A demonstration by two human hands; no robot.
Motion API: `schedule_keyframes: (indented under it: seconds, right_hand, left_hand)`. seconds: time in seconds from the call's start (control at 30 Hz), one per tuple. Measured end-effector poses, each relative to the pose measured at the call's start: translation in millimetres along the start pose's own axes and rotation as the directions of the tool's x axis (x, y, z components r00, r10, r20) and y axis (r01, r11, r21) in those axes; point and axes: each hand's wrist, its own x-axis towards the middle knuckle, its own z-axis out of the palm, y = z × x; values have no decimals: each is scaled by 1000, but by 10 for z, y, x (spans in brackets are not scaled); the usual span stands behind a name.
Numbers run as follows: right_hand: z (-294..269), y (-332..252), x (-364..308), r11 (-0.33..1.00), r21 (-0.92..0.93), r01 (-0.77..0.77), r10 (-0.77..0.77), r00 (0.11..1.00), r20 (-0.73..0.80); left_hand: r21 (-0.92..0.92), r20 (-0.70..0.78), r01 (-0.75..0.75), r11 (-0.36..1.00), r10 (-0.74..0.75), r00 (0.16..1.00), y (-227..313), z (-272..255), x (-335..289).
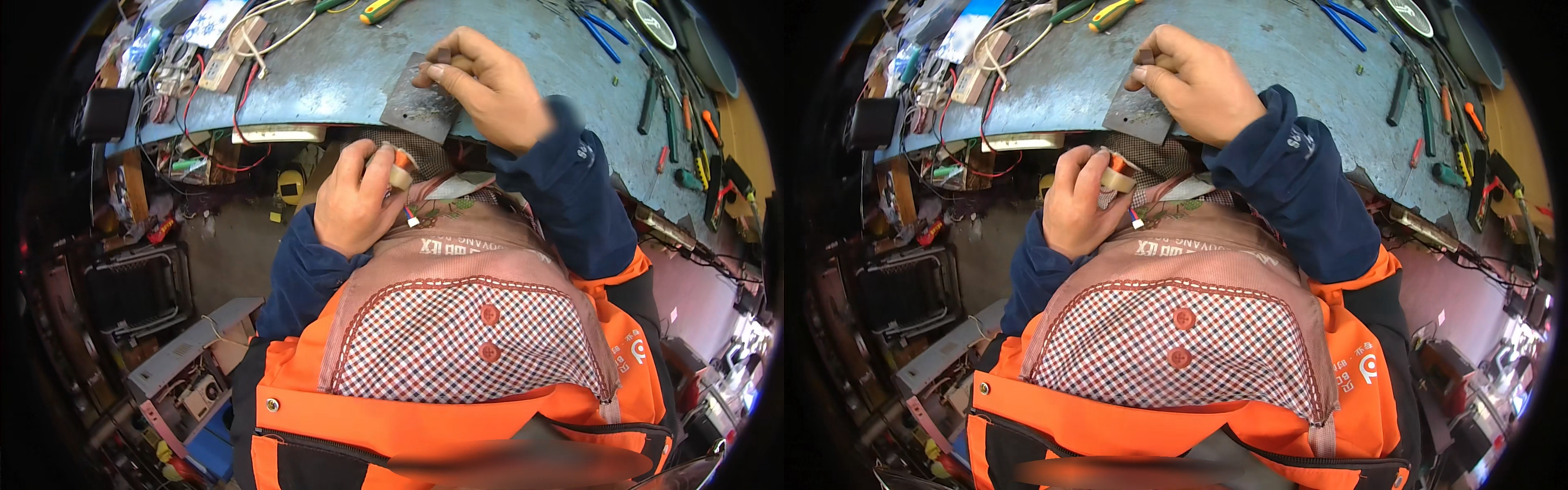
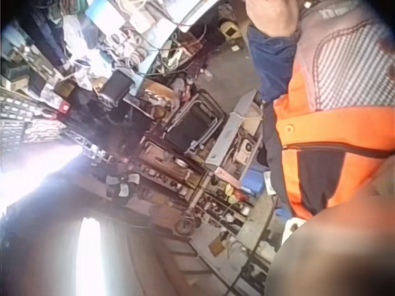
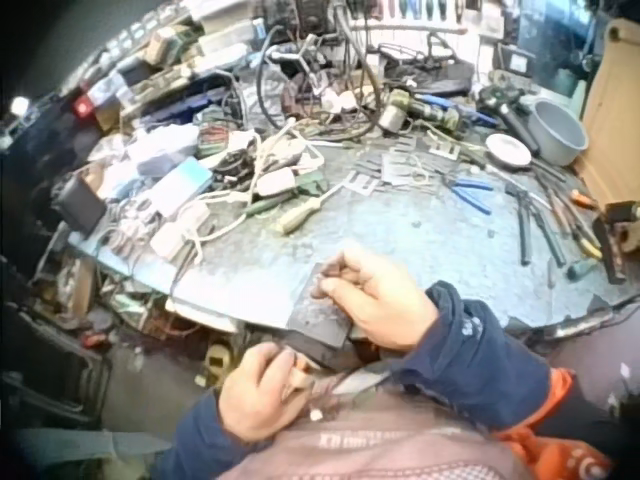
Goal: The person assembles a small electronic component by hand, handling wires, a coil, and a metal plate. They strip wire ends, position the coil, and secure parts using pliers and a screwdriver on a cluttered workbench.
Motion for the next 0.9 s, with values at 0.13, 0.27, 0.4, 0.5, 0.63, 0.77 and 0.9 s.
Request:
schedule_keyframes:
  seconds: [0.13, 0.27, 0.4, 0.5, 0.63, 0.77, 0.9]
  right_hand:
    - [118, -80, -41, 979, -119, 167, -171, 985, -18]
    - [210, -36, -105, 994, 94, -55, 64, 994, -89]
    - [256, -46, -216, 998, 68, 3, 6, 991, -131]
    - [249, -39, -256, 1000, -28, 7, -12, 989, -148]
    - [245, -65, -255, 995, -95, 10, -21, 993, -120]
    - [240, -69, -240, 993, -117, -22, 16, 998, -53]
    - [251, -104, -224, 966, -259, 23, -31, 999, -28]
  left_hand:
    - [23, 14, -68, 997, 68, 998, -93, 34, 98]
    - [47, 55, -106, 993, 103, 993, -129, 85, 135]
    - [98, 48, -169, 981, 165, 985, -147, 98, 210]
    - [109, 30, -204, 973, 202, 979, -158, 79, 253]
    - [123, 30, -223, 967, 221, 975, -169, 61, 309]
    - [55, 29, -237, 970, 236, 971, -193, 74, 340]
    - [21, 35, -243, 970, 243, 970, -204, 82, 347]
